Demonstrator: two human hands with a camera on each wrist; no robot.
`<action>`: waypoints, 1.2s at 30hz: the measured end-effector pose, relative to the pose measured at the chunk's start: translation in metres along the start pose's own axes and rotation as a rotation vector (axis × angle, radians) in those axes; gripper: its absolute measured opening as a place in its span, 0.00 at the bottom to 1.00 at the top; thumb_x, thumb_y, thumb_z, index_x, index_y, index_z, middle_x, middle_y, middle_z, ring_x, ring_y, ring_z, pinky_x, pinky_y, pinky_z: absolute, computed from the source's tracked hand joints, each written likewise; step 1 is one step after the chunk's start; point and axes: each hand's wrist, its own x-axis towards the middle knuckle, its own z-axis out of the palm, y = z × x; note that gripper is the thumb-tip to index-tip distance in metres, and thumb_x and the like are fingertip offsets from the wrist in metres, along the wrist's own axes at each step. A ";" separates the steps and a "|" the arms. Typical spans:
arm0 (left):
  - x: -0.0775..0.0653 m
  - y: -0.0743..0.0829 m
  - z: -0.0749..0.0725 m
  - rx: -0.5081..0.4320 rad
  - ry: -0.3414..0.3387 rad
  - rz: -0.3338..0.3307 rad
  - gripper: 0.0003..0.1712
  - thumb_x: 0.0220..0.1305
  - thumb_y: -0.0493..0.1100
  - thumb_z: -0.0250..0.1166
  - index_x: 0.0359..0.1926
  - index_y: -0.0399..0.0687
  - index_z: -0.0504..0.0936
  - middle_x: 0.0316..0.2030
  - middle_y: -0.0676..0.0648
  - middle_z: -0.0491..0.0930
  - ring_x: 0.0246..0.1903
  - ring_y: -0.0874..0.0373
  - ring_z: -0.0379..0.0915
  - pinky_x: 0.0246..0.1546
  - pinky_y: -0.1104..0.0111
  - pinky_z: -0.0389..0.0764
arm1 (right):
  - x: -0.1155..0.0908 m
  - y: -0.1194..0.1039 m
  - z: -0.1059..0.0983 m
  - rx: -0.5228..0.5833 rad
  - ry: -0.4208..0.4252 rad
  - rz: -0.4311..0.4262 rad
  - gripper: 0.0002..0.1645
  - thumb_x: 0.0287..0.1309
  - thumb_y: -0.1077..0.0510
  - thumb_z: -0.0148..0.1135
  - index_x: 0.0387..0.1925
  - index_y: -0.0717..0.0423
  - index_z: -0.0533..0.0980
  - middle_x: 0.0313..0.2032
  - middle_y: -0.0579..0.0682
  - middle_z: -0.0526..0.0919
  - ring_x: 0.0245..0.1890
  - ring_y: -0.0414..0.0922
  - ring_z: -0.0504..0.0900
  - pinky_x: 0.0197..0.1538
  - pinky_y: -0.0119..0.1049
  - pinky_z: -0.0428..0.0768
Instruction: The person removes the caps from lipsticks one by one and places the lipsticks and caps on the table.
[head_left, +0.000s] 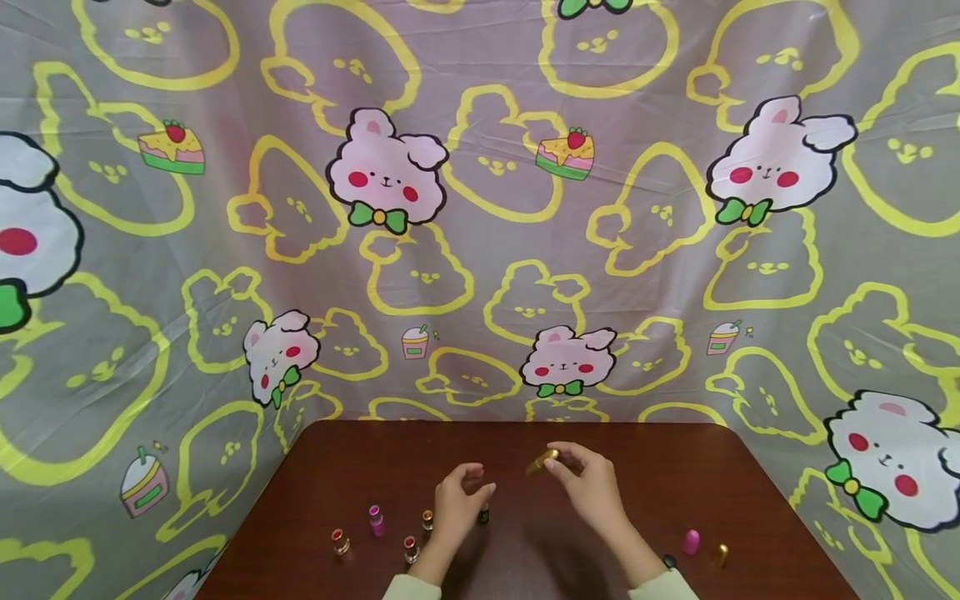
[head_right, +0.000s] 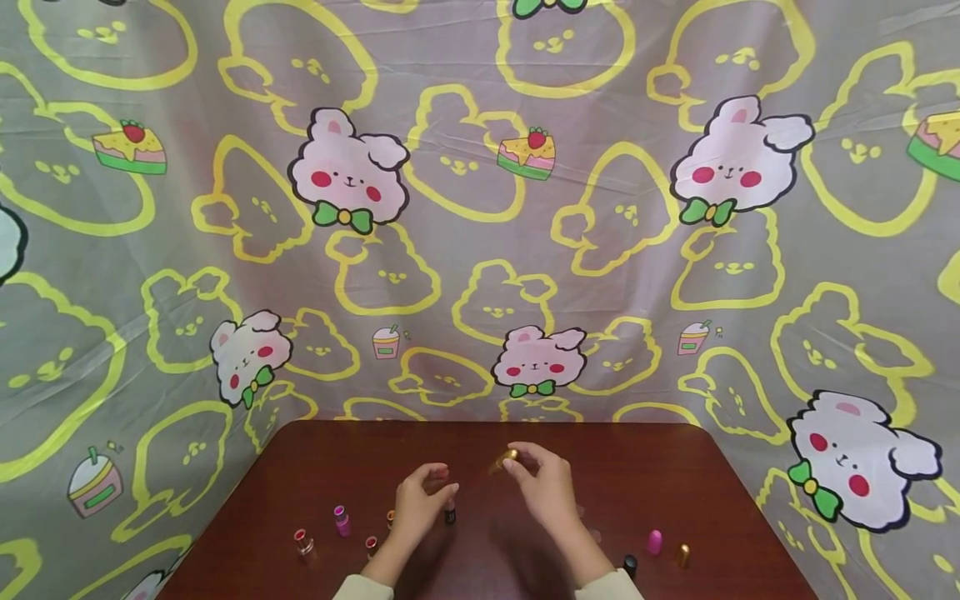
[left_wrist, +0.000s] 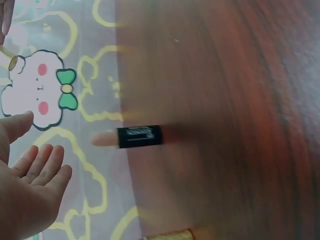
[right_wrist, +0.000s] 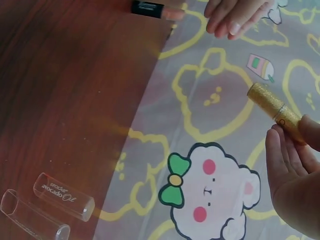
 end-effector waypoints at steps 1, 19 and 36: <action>0.000 0.003 0.000 -0.013 0.001 0.005 0.17 0.42 0.42 0.72 0.36 0.45 0.78 0.32 0.48 0.80 0.34 0.52 0.78 0.27 0.67 0.78 | 0.000 -0.001 -0.001 0.016 0.005 0.009 0.11 0.44 0.58 0.67 0.34 0.45 0.79 0.25 0.41 0.81 0.26 0.37 0.79 0.29 0.30 0.76; -0.001 0.086 -0.011 -0.393 -0.134 -0.007 0.17 0.47 0.33 0.67 0.41 0.35 0.75 0.37 0.38 0.77 0.41 0.40 0.73 0.42 0.59 0.74 | -0.001 -0.023 -0.007 0.434 0.044 0.174 0.16 0.47 0.60 0.64 0.40 0.60 0.77 0.36 0.58 0.80 0.33 0.47 0.81 0.39 0.35 0.77; 0.003 0.104 -0.012 -0.583 -0.165 -0.015 0.20 0.49 0.30 0.64 0.44 0.23 0.71 0.39 0.31 0.75 0.40 0.39 0.73 0.38 0.67 0.76 | -0.003 -0.037 0.001 0.771 0.047 0.238 0.22 0.47 0.60 0.64 0.44 0.68 0.73 0.38 0.62 0.75 0.39 0.51 0.79 0.43 0.42 0.75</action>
